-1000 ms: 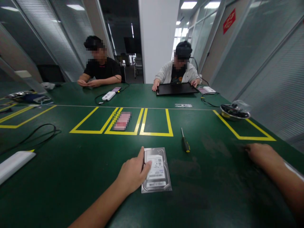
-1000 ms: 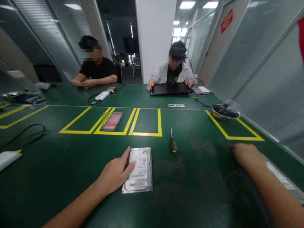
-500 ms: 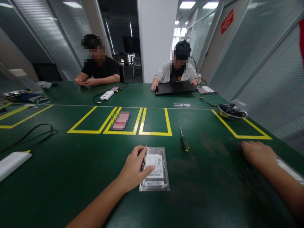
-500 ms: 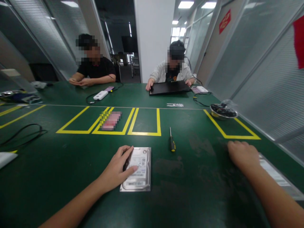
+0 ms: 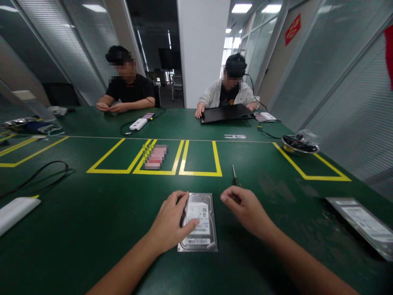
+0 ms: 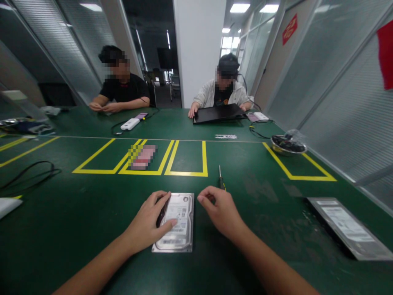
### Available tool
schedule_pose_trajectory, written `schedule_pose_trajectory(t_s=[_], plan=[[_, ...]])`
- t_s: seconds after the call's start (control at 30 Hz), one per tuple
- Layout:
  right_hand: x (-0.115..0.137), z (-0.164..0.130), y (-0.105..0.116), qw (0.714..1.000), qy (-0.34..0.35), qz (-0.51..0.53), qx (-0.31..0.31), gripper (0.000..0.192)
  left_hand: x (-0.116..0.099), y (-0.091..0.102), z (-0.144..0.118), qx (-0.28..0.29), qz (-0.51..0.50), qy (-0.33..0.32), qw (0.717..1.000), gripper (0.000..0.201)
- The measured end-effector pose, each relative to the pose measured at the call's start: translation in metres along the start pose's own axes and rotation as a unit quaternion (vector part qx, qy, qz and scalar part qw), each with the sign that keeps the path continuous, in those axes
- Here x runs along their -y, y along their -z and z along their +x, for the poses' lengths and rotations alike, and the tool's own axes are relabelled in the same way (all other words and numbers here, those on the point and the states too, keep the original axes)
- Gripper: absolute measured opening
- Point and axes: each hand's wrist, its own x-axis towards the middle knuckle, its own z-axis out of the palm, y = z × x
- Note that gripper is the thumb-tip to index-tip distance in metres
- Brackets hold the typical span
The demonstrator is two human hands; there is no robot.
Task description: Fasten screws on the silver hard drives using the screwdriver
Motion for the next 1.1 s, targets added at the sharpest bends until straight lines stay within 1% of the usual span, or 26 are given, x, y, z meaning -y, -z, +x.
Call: schedule_pose_trajectory(t_s=[0.07,0.13,0.2,0.27,0.33,0.4,0.5,0.6,0.73,0.83,0.93,1.03,1.1], plan=[[0.012,-0.002,-0.022,0.999,0.012,0.049,0.012,0.019,0.001,0.000,0.000,-0.013,0.012,-0.009,1.000,0.073],[0.018,-0.003,-0.039,0.997,0.018,0.080,0.013,0.020,0.001,0.000,-0.001,-0.049,0.027,-0.028,0.998,0.066],[0.020,-0.004,-0.049,0.995,0.025,0.096,0.013,0.020,-0.001,0.001,-0.001,-0.107,0.033,-0.064,0.992,0.051],[0.020,-0.005,-0.054,0.995,0.036,0.097,0.008,0.019,-0.005,0.001,0.000,-0.161,0.013,-0.109,0.981,0.028],[0.019,-0.005,-0.057,0.995,0.054,0.083,-0.004,0.016,-0.010,-0.001,0.000,-0.182,-0.020,-0.143,0.973,0.011],[0.016,-0.006,-0.058,0.995,0.079,0.058,-0.014,0.014,-0.013,-0.003,0.001,-0.165,-0.039,-0.154,0.973,0.010],[0.011,-0.006,-0.063,0.994,0.108,0.022,-0.017,0.013,-0.015,-0.007,0.001,-0.132,-0.052,-0.145,0.979,0.012],[0.008,-0.006,-0.069,0.993,0.115,0.000,-0.022,0.014,-0.014,-0.008,0.001,-0.136,-0.074,-0.144,0.977,0.007],[0.008,-0.007,-0.076,0.992,0.120,-0.031,-0.032,0.011,-0.012,-0.009,0.002,-0.147,-0.085,-0.164,0.972,0.012],[0.008,-0.006,-0.078,0.989,0.129,-0.062,-0.035,0.010,-0.012,-0.010,0.004,-0.135,-0.080,-0.168,0.973,0.009],[0.006,-0.003,-0.078,0.986,0.136,-0.089,-0.033,0.013,-0.013,-0.011,0.004,-0.108,-0.074,-0.145,0.981,0.011],[0.006,0.000,-0.077,0.985,0.136,-0.104,-0.029,0.015,-0.012,-0.010,0.003,-0.092,-0.055,-0.099,0.989,0.011],[0.006,0.001,-0.077,0.985,0.135,-0.107,-0.027,0.014,-0.009,-0.007,0.004,-0.085,-0.036,-0.068,0.993,0.011]])
